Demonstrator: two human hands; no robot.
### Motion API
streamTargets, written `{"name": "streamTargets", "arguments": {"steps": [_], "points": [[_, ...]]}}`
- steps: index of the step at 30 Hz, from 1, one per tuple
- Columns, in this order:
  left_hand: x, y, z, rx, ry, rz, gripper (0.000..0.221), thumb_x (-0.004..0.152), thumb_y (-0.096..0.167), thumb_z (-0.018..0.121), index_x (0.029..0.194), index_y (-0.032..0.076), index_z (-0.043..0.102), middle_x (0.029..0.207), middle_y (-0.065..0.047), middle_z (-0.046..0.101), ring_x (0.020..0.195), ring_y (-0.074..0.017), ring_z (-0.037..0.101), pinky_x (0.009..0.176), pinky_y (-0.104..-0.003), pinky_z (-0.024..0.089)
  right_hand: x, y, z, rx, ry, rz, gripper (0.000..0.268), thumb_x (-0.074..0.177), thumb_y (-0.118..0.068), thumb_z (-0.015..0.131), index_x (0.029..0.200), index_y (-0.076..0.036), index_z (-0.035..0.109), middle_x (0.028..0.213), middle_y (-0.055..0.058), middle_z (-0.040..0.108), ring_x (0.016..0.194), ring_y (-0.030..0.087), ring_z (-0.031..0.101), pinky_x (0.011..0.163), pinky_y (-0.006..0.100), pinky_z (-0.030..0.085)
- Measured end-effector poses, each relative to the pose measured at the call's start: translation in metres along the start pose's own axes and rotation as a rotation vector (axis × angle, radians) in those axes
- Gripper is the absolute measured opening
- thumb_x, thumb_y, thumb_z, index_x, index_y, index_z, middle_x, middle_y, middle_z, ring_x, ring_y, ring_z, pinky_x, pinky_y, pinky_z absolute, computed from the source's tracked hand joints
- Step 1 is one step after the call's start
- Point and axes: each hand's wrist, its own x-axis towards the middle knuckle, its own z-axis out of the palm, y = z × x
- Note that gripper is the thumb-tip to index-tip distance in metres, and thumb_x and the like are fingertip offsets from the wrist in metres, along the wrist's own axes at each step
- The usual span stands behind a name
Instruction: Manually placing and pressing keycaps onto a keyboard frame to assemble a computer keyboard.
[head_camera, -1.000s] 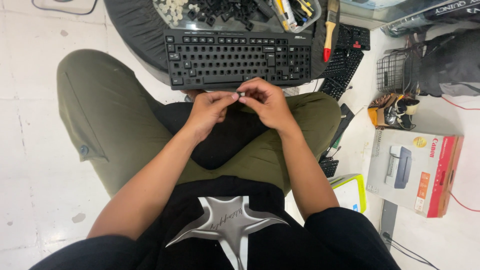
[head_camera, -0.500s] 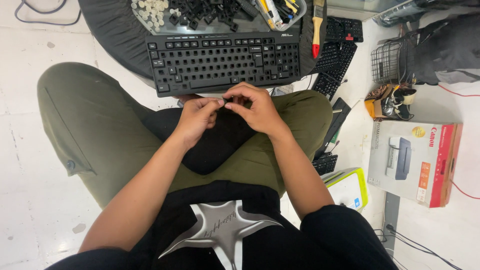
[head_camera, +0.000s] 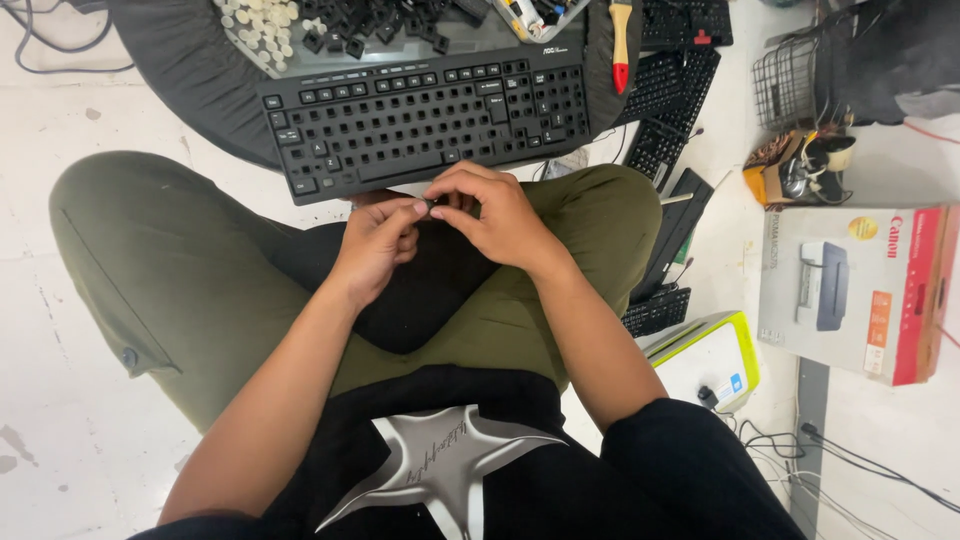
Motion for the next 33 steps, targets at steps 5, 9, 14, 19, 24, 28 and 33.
{"name": "streamTargets", "arguments": {"steps": [5,9,14,19,24,28,33], "points": [[0.004,-0.006,0.004,-0.094,-0.024,0.022,0.023,0.096,0.010,0.071,0.111,-0.008,0.071,0.065,0.005,0.036,0.054,-0.0006,0.035,0.045,-0.014,0.032,-0.005,0.027,-0.008,0.256,0.038,0.176,0.022,0.088,0.000,0.080,0.109,-0.006,0.076,0.098,0.007,0.075,0.078,0.011,0.067,0.071,0.026,0.056],[0.005,-0.010,0.004,-0.156,-0.089,0.079,0.019,0.097,0.008,0.072,0.109,-0.007,0.072,0.065,0.004,0.043,0.052,0.0003,0.034,0.044,-0.013,0.032,-0.007,0.028,-0.011,0.473,0.037,0.362,0.024,0.088,-0.002,0.081,0.111,-0.002,0.075,0.099,0.004,0.076,0.079,0.006,0.068,0.073,0.021,0.060],[0.008,-0.014,-0.004,-0.146,-0.119,0.109,0.019,0.098,0.008,0.071,0.108,-0.008,0.072,0.067,0.001,0.054,0.052,0.0013,0.035,0.043,-0.013,0.034,-0.004,0.028,-0.013,0.523,0.043,0.383,0.024,0.088,-0.001,0.082,0.111,-0.001,0.076,0.096,0.007,0.076,0.077,0.009,0.070,0.071,0.024,0.062],[0.003,-0.005,0.003,-0.193,-0.126,0.090,0.018,0.099,0.007,0.071,0.107,-0.009,0.071,0.062,0.006,0.041,0.050,0.0003,0.032,0.044,-0.014,0.031,-0.002,0.029,-0.012,0.612,0.070,0.388,0.024,0.088,0.002,0.080,0.111,0.004,0.075,0.091,0.013,0.075,0.070,0.013,0.069,0.066,0.027,0.061],[0.002,-0.004,0.004,-0.208,-0.127,0.071,0.015,0.098,0.007,0.071,0.104,-0.007,0.072,0.060,0.007,0.036,0.049,-0.0009,0.030,0.044,-0.014,0.030,-0.002,0.037,-0.010,0.792,0.099,0.425,0.022,0.091,0.004,0.076,0.113,0.008,0.072,0.091,0.020,0.075,0.067,0.015,0.066,0.064,0.028,0.059],[0.001,-0.004,0.003,-0.199,-0.141,0.080,0.015,0.099,0.007,0.070,0.103,-0.007,0.072,0.061,0.008,0.034,0.049,-0.0001,0.030,0.044,-0.014,0.030,-0.001,0.043,-0.009,0.823,0.108,0.434,0.022,0.091,0.005,0.075,0.113,0.009,0.071,0.091,0.020,0.074,0.068,0.016,0.066,0.065,0.030,0.058],[0.001,-0.001,0.003,-0.123,-0.063,0.022,0.021,0.100,0.015,0.070,0.106,-0.005,0.073,0.064,0.008,0.033,0.049,0.0000,0.035,0.045,-0.015,0.033,0.002,0.044,-0.012,0.651,0.236,0.397,0.032,0.086,0.006,0.081,0.117,0.006,0.071,0.098,0.013,0.076,0.072,0.013,0.069,0.066,0.027,0.060]]}}
